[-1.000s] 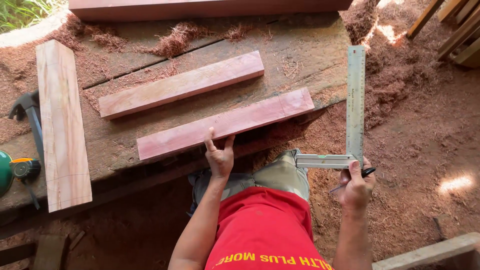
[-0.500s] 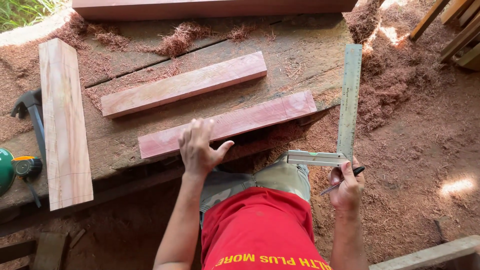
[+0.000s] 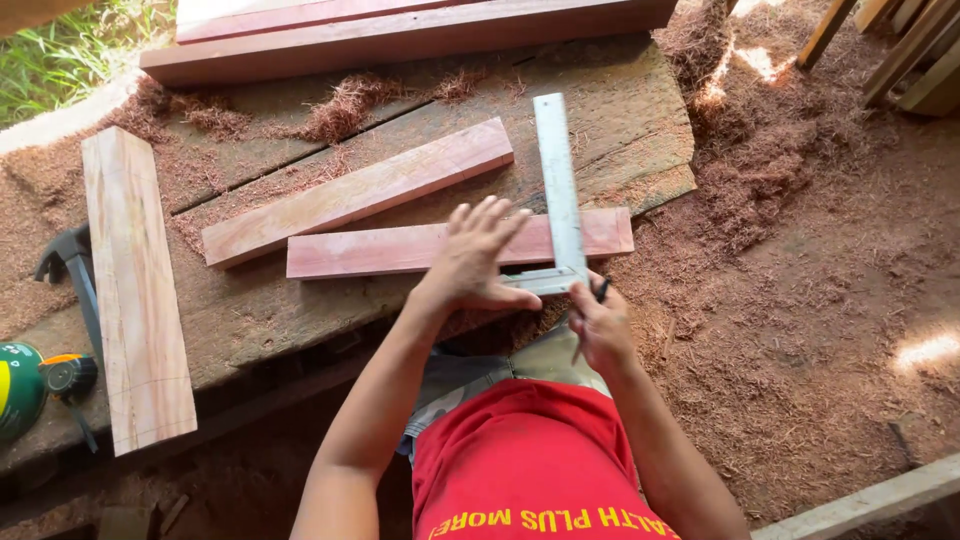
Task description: The person uses a metal L-square ruler and a black marker to draw straight lines on several rectangular wooden planks. They repeatedly position the ruler on the wood, mark the surface, and then reposition the ruler to continue the process on different pieces.
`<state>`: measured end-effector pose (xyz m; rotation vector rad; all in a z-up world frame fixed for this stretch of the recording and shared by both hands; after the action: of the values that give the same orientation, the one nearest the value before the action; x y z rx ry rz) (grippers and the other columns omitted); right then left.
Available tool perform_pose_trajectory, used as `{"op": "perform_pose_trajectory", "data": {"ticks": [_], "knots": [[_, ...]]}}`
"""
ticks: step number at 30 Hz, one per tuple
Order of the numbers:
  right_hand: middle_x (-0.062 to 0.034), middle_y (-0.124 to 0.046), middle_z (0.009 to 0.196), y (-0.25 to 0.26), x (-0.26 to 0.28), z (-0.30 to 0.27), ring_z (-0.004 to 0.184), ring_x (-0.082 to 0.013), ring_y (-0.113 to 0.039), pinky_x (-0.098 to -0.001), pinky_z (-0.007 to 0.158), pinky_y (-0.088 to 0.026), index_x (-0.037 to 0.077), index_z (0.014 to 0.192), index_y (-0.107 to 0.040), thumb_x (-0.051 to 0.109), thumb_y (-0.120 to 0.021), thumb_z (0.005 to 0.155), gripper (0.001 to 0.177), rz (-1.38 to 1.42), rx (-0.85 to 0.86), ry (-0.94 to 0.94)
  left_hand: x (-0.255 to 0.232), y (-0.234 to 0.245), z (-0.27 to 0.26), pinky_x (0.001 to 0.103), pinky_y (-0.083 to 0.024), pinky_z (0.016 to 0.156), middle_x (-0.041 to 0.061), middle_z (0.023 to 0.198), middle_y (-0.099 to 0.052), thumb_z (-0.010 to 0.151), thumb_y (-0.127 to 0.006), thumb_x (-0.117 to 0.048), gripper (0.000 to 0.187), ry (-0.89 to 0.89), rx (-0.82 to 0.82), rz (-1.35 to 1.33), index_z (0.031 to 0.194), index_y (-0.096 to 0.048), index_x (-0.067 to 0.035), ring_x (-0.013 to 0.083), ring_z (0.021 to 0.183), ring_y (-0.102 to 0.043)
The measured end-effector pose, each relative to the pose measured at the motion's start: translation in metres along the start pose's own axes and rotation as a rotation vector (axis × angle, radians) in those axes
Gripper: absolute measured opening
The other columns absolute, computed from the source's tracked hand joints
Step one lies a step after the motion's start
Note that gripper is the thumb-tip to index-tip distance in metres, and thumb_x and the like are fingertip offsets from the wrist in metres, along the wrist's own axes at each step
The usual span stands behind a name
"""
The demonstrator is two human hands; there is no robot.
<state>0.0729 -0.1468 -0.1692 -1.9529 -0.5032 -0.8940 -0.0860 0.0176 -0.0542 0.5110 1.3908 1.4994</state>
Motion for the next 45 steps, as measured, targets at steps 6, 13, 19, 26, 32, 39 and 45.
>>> {"op": "perform_pose_trajectory", "data": {"ticks": [6, 13, 19, 26, 32, 39, 45], "knots": [[0.0000, -0.063, 0.086, -0.016, -0.021, 0.024, 0.054, -0.0050, -0.046, -0.0203, 0.046, -0.038, 0.000, 0.122, -0.062, 0.012, -0.061, 0.104, 0.022, 0.020, -0.052, 0.054, 0.002, -0.035, 0.025, 0.051, -0.028, 0.118, 0.018, 0.152, -0.046, 0.053, -0.086, -0.053, 0.107, -0.022, 0.307, -0.134, 0.150, -0.053, -0.021, 0.0370, 0.140, -0.042], [0.0004, -0.068, 0.092, -0.017, -0.024, 0.018, 0.055, -0.0031, -0.045, -0.0188, 0.046, -0.036, 0.000, 0.129, -0.065, 0.014, -0.065, 0.102, 0.030, 0.034, -0.080, 0.069, 0.003, -0.036, 0.025, 0.054, -0.025, 0.117, 0.010, 0.156, -0.045, 0.055, -0.087, -0.051, 0.098, -0.002, 0.308, -0.189, 0.145, -0.059, -0.026, 0.0354, 0.141, -0.041], [0.0006, -0.069, 0.093, -0.018, -0.021, 0.016, 0.055, -0.0034, -0.045, -0.0186, 0.047, -0.037, 0.000, 0.131, -0.065, 0.015, -0.064, 0.102, 0.033, 0.055, -0.079, 0.044, 0.003, -0.035, 0.027, 0.053, -0.026, 0.115, 0.010, 0.155, -0.046, 0.051, -0.087, -0.051, 0.099, 0.015, 0.315, -0.180, 0.144, -0.060, -0.027, 0.0351, 0.139, -0.042], [0.0010, -0.068, 0.091, -0.019, -0.018, 0.016, 0.053, -0.0046, -0.045, -0.0190, 0.045, -0.036, 0.001, 0.131, -0.065, 0.017, -0.064, 0.102, 0.033, 0.069, -0.091, 0.003, 0.004, -0.033, 0.027, 0.052, -0.028, 0.114, 0.010, 0.153, -0.047, 0.052, -0.087, -0.051, 0.098, -0.013, 0.285, -0.192, 0.143, -0.061, -0.026, 0.0357, 0.137, -0.044], [0.0025, -0.068, 0.094, -0.019, -0.018, 0.015, 0.054, -0.0030, -0.044, -0.0182, 0.046, -0.036, 0.001, 0.133, -0.065, 0.017, -0.063, 0.103, 0.034, 0.074, -0.085, 0.000, 0.005, -0.037, 0.026, 0.053, -0.028, 0.115, 0.011, 0.153, -0.048, 0.051, -0.088, -0.050, 0.100, -0.020, 0.269, -0.202, 0.144, -0.061, -0.026, 0.0367, 0.137, -0.044], [0.0033, -0.066, 0.091, -0.021, -0.016, 0.014, 0.052, -0.0025, -0.043, -0.0178, 0.045, -0.036, 0.003, 0.134, -0.064, 0.018, -0.062, 0.103, 0.034, 0.081, -0.078, -0.008, 0.004, -0.036, 0.027, 0.053, -0.028, 0.115, 0.010, 0.155, -0.046, 0.051, -0.088, -0.052, 0.101, -0.002, 0.299, -0.192, 0.144, -0.060, -0.026, 0.0363, 0.137, -0.043], [0.0037, -0.066, 0.090, -0.020, -0.017, 0.014, 0.052, -0.0023, -0.042, -0.0179, 0.044, -0.035, 0.002, 0.134, -0.063, 0.018, -0.062, 0.103, 0.035, 0.083, -0.089, -0.015, 0.005, -0.038, 0.027, 0.053, -0.027, 0.115, 0.010, 0.155, -0.045, 0.051, -0.088, -0.052, 0.101, -0.001, 0.307, -0.182, 0.145, -0.060, -0.027, 0.0360, 0.138, -0.043]]}}
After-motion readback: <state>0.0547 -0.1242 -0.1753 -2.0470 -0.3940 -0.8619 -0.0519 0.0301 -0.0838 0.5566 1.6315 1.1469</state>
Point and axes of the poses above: each hand's wrist, its own z-axis towards the middle knuckle, its own y-axis out of the back of the hand, x = y × z, the point moved 3 cm from there along z, towards the middle knuckle
